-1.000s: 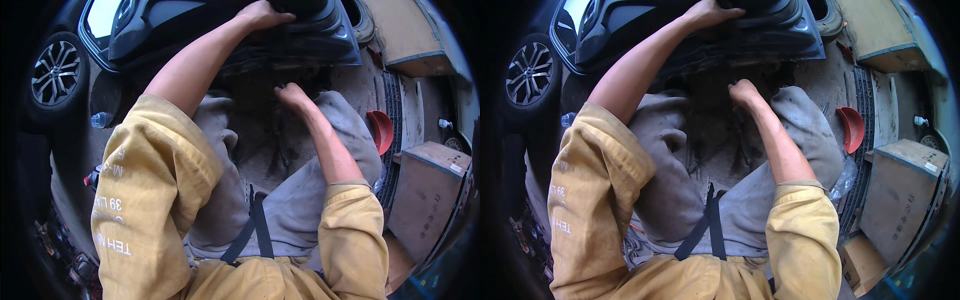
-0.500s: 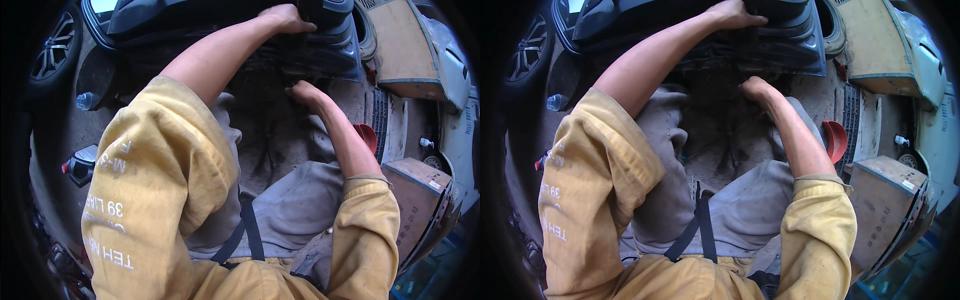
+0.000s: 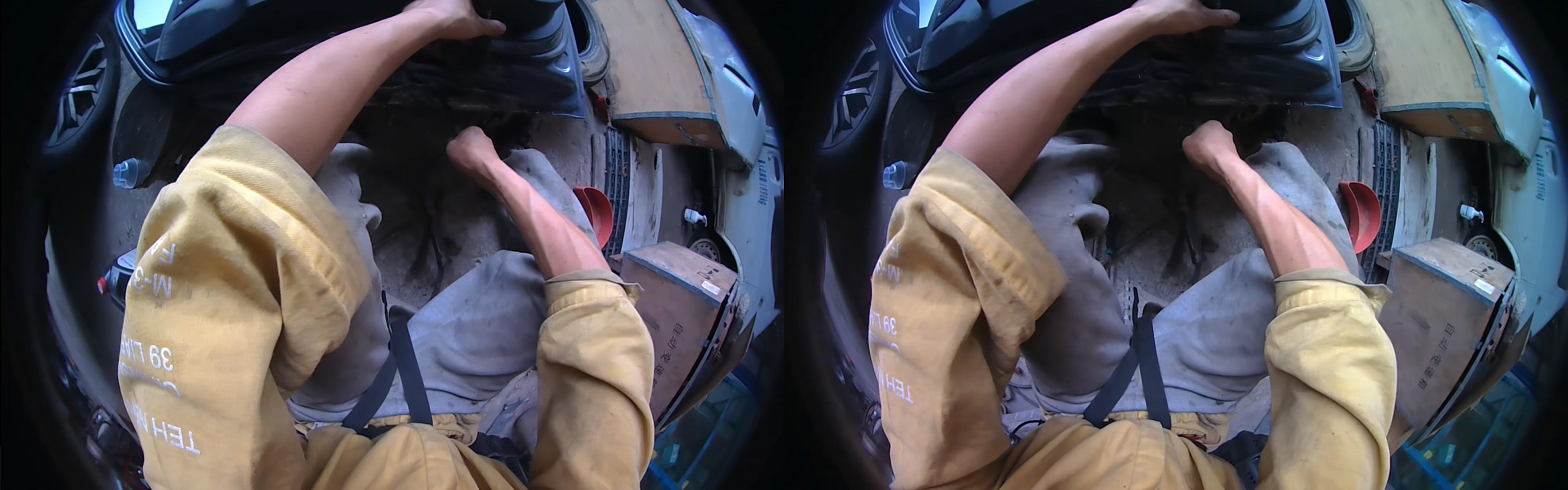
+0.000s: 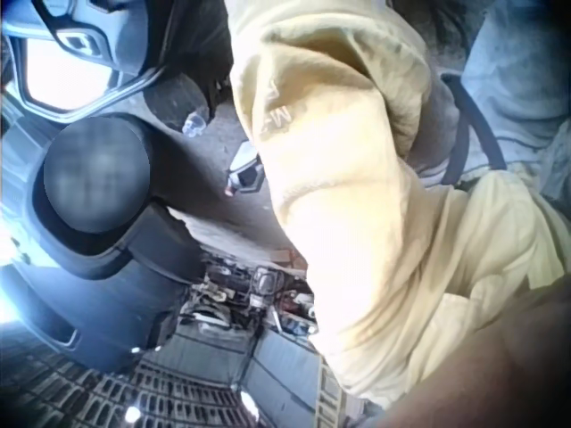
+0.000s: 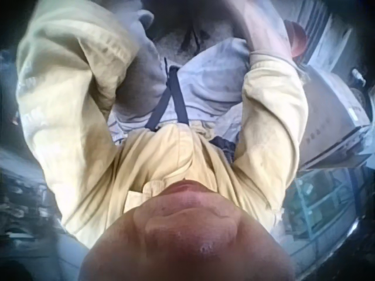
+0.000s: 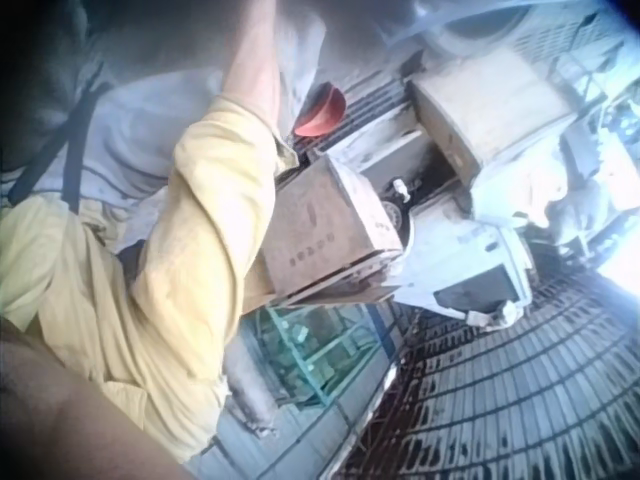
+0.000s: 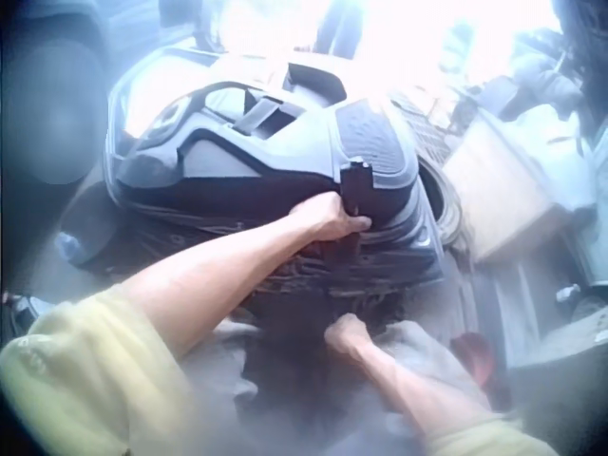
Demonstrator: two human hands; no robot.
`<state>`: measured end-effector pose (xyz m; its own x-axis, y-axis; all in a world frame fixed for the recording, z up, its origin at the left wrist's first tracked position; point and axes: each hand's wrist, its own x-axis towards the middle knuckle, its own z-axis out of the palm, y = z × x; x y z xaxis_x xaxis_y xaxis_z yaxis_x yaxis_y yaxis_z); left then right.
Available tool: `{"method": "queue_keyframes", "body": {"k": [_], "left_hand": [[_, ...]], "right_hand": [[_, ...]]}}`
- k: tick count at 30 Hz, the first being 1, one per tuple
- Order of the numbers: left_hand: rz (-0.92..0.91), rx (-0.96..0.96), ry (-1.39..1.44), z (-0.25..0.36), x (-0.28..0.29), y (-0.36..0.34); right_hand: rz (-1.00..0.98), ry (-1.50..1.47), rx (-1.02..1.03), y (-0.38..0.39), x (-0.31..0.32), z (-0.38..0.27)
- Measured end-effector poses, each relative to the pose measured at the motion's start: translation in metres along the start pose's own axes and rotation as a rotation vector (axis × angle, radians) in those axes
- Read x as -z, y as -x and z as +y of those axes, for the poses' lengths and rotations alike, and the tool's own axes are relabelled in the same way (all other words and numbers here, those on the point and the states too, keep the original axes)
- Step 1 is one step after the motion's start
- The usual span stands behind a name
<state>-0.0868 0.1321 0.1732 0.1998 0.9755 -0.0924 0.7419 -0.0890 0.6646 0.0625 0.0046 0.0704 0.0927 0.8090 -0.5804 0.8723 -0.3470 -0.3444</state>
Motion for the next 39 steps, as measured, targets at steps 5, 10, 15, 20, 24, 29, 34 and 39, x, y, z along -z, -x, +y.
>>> {"method": "queue_keyframes", "body": {"k": [5,10,15,20,24,29,34,39], "left_hand": [[-0.099,0.145,0.047,0.026,0.001,0.009],[-0.026,0.030,-0.021,0.029,0.001,-0.003],[-0.081,0.093,0.039,0.033,0.008,0.005],[-0.104,0.082,0.074,0.037,-0.001,-0.011],[0.021,0.020,-0.128,0.040,-0.017,-0.013],[-0.005,0.055,-0.095,0.062,-0.009,-0.006],[-0.032,0.127,0.030,0.104,-0.008,0.015],[0.031,0.167,0.219,0.114,-0.013,0.017]], "right_hand": [[0.150,-0.099,0.103,-0.001,-0.025,0.035],[0.290,-0.172,0.156,-0.014,-0.048,0.053],[0.145,-0.142,0.023,0.018,-0.021,0.031],[0.083,-0.113,0.006,0.022,0.005,0.034],[0.026,-0.121,-0.061,0.033,0.027,0.028],[-0.041,-0.064,-0.071,0.047,0.075,0.022],[-0.059,0.059,-0.012,0.048,0.109,0.038],[-0.056,0.058,0.028,0.055,0.113,0.059]]}}
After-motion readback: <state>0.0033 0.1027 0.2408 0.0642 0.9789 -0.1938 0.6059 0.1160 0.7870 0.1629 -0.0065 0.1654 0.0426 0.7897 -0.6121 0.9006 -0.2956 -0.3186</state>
